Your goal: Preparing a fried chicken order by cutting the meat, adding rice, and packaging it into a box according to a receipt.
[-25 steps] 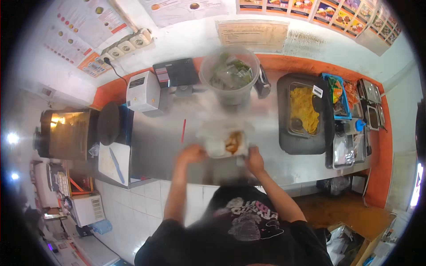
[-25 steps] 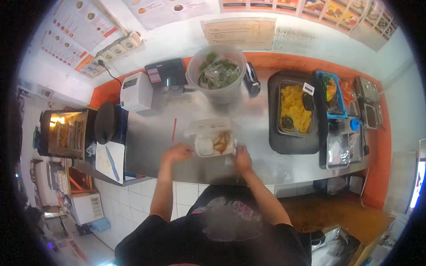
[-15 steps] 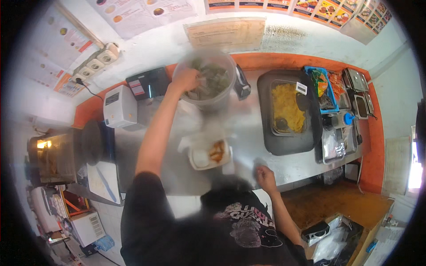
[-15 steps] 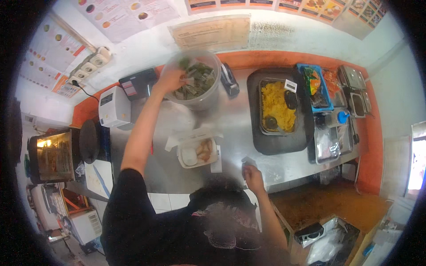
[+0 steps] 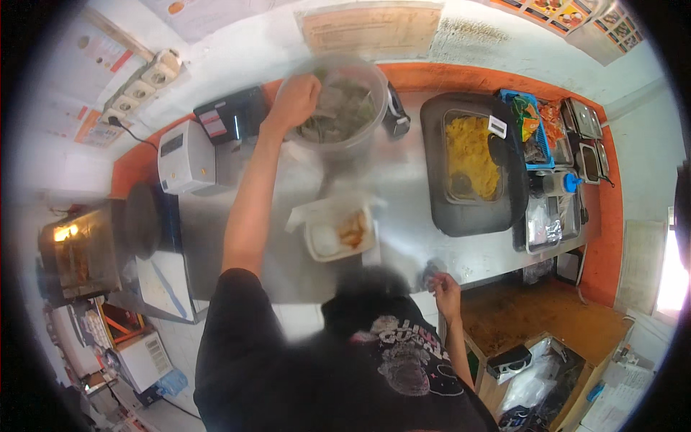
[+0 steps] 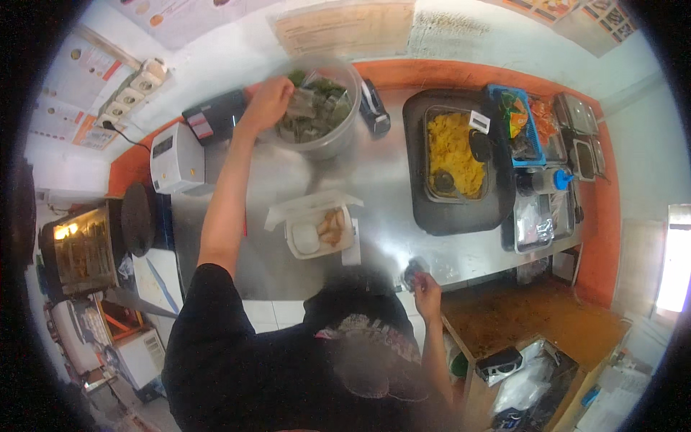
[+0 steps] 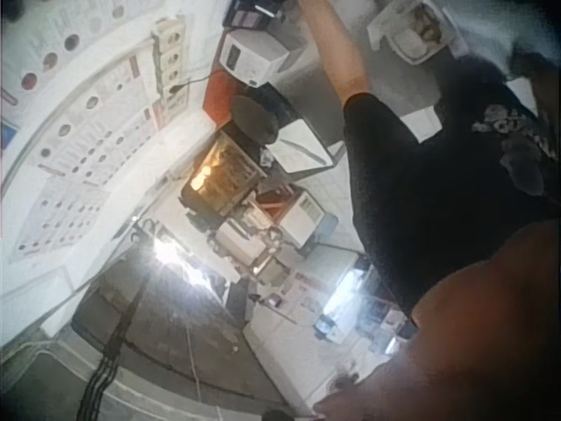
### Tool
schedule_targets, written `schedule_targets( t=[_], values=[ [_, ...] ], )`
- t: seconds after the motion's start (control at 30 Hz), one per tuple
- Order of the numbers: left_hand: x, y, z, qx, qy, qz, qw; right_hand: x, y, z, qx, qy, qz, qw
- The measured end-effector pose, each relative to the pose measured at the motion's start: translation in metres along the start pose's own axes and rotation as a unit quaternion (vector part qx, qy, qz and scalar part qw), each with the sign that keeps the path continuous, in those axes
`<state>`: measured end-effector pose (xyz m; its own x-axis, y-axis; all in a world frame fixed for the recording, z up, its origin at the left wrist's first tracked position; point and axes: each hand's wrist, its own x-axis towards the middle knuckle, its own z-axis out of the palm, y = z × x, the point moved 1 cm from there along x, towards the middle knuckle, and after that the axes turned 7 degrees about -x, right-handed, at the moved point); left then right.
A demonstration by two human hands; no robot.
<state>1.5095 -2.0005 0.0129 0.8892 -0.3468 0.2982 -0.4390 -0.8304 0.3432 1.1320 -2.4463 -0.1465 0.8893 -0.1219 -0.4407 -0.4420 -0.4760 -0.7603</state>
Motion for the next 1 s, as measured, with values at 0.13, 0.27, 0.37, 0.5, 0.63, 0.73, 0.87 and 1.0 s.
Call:
schedule_targets(
  t=[0.13, 0.27, 0.37, 0.5, 0.63, 0.73, 0.87, 1.0],
  values=[
    [-0.077, 0.070, -0.023, -0.205, 0.199, -0.106, 0.952, 0.024, -0.028, -0.005, -0.054, -0.053, -0.068, 0.995],
    [-0.188, 0.140, 0.000, -0.337, -0.029, -0.240, 0.910, 0.030, -0.056, -0.012, -0.031, -0.020, -0.093, 0.995],
    [-0.226, 0.151, 0.048, -0.309, -0.060, -0.342, 0.886, 0.038, -0.057, -0.026, 0.053, -0.013, -0.070, 0.996],
    [-0.245, 0.165, 0.079, -0.035, 0.060, -0.287, 0.955, 0.071, -0.033, -0.047, 0.222, 0.003, 0.098, 0.970],
    [-0.241, 0.197, 0.083, -0.102, 0.082, -0.314, 0.941, 0.125, -0.008, -0.074, 0.511, 0.226, 0.279, 0.781],
    [-0.221, 0.232, 0.103, -0.287, -0.027, -0.353, 0.890, 0.164, 0.003, -0.093, 0.604, 0.217, 0.291, 0.710],
    [-0.193, 0.285, 0.148, -0.225, -0.097, -0.275, 0.930, 0.205, 0.024, -0.112, 0.704, 0.116, 0.364, 0.599],
    [-0.180, 0.332, 0.182, -0.260, -0.102, -0.287, 0.916, 0.221, 0.018, -0.129, 0.695, -0.004, 0.283, 0.661]
  ],
)
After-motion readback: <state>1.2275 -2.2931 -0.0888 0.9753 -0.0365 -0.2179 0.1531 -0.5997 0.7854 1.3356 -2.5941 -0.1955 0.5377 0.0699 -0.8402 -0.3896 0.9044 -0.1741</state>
